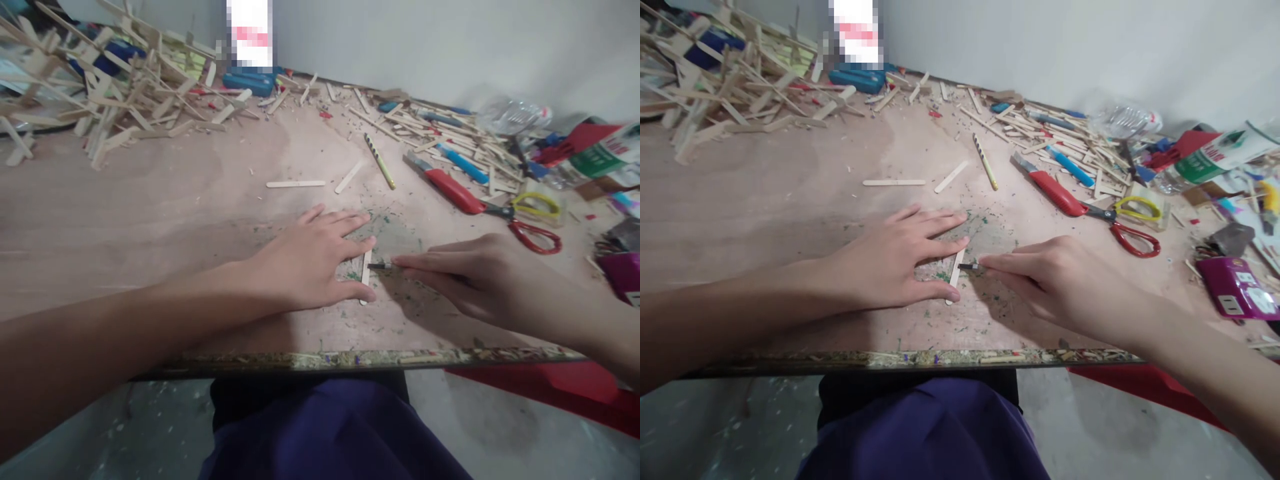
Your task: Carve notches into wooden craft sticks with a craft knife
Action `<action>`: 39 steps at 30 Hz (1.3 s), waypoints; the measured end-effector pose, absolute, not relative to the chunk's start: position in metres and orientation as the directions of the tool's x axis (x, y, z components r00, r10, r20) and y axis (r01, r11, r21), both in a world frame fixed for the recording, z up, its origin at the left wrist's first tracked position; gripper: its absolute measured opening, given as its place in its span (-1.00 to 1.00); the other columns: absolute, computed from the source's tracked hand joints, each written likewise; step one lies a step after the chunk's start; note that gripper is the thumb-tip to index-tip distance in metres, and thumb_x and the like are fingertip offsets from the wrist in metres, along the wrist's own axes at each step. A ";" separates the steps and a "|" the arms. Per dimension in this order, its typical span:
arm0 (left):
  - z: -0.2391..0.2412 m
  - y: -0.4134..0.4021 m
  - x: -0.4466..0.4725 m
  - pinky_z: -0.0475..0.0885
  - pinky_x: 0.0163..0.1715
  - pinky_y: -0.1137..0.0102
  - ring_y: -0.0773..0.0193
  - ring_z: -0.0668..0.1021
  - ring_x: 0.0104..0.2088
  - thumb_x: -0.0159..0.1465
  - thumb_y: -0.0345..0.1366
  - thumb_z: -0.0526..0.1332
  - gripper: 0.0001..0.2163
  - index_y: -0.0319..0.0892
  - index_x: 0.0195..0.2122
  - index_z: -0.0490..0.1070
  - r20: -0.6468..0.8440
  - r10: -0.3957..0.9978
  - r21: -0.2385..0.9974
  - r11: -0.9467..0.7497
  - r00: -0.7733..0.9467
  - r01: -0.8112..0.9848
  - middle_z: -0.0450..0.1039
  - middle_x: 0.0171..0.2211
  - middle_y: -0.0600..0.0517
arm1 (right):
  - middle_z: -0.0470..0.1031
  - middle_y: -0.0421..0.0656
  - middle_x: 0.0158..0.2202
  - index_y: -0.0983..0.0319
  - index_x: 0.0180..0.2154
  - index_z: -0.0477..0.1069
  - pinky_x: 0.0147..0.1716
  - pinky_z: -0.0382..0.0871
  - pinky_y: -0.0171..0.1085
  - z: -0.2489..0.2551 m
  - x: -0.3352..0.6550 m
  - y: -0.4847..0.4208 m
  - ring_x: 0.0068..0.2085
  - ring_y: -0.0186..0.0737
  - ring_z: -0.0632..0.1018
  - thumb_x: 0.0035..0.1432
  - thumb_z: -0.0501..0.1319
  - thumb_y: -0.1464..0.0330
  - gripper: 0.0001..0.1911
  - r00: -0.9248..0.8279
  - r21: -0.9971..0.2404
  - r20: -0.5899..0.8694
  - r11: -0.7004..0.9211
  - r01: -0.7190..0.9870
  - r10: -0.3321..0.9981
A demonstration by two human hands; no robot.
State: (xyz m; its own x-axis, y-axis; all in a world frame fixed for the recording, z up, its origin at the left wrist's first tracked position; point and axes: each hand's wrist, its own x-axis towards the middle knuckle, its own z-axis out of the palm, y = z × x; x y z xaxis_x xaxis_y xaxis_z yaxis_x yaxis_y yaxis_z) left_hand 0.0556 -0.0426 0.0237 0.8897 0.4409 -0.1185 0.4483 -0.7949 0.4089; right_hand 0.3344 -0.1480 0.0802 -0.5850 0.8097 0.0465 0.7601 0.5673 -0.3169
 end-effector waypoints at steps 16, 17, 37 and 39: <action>0.029 -0.043 0.057 -0.08 0.83 -0.12 -0.11 0.17 0.82 0.58 0.40 0.35 -0.15 0.01 0.71 0.39 -0.153 0.434 0.382 -0.803 0.888 0.458 0.01 0.83 -0.10 | 0.81 -0.07 -0.32 0.35 0.18 0.82 -0.50 0.41 -0.32 0.083 0.333 -0.141 -0.50 -0.31 0.68 0.66 0.24 0.45 -0.64 -0.604 -0.351 0.033 0.575 0.739 0.797; 0.029 -0.043 0.057 -0.08 0.83 -0.12 -0.11 0.17 0.82 0.58 0.40 0.36 -0.15 0.01 0.71 0.39 -0.157 0.434 0.381 -0.802 0.887 0.460 0.01 0.83 -0.10 | 0.81 -0.07 -0.33 0.36 0.17 0.83 -0.49 0.41 -0.32 0.084 0.332 -0.140 -0.50 -0.32 0.67 0.66 0.24 0.45 -0.64 -0.601 -0.351 0.028 0.571 0.742 0.799; 0.027 -0.043 0.056 -0.04 0.82 -0.14 -0.11 0.21 0.80 0.57 0.38 0.40 -0.18 0.04 0.69 0.43 -0.128 0.441 0.399 -0.797 0.888 0.453 0.08 0.81 -0.12 | 0.81 -0.16 -0.33 0.16 0.15 0.86 -0.52 0.30 -0.23 0.079 0.338 -0.144 -0.53 -0.30 0.65 0.71 0.21 0.33 -0.61 -0.619 -0.200 0.065 0.618 0.761 0.783; 0.026 -0.043 0.056 -0.05 0.82 -0.14 -0.11 0.20 0.81 0.57 0.37 0.39 -0.18 0.04 0.69 0.43 -0.123 0.440 0.401 -0.798 0.890 0.450 0.06 0.82 -0.11 | 0.88 -0.09 -0.24 0.22 0.16 0.85 -0.47 0.41 -0.26 0.078 0.334 -0.148 -0.45 -0.24 0.75 0.71 0.19 0.36 -0.60 -0.613 -0.222 0.091 0.616 0.756 0.785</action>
State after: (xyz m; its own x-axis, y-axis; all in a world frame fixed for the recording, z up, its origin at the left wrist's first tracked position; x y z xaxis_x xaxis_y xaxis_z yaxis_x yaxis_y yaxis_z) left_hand 0.0559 -0.0427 0.0257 0.8898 0.4396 -0.1226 0.4496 -0.7983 0.4008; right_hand 0.3342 -0.1481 0.0777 -0.6125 0.7852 0.0912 0.7561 0.6156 -0.2221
